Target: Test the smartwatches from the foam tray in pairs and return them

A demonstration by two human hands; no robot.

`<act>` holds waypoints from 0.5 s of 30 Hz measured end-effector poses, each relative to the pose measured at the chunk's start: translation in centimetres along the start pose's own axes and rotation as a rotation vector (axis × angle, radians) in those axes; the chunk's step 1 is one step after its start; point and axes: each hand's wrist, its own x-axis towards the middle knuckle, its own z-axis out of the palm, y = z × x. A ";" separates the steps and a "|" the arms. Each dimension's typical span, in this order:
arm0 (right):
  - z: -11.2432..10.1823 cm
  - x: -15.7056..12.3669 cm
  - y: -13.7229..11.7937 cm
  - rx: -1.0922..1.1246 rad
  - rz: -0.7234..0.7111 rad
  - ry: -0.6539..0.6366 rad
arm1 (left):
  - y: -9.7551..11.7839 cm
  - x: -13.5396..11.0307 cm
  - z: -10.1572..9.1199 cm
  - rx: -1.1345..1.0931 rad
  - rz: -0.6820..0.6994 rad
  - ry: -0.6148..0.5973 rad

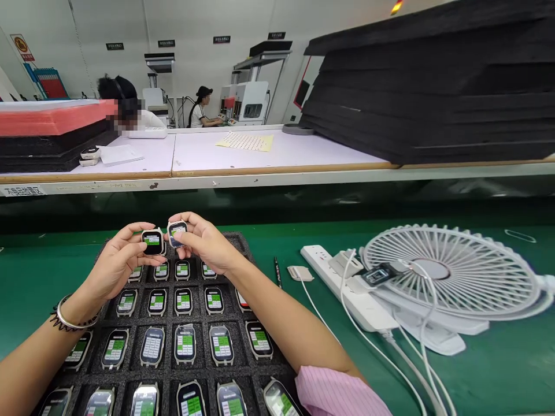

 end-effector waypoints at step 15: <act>0.2 -0.2 -0.1 -0.007 -0.002 -0.045 | -0.1 0.1 -0.3 -0.021 -0.003 0.006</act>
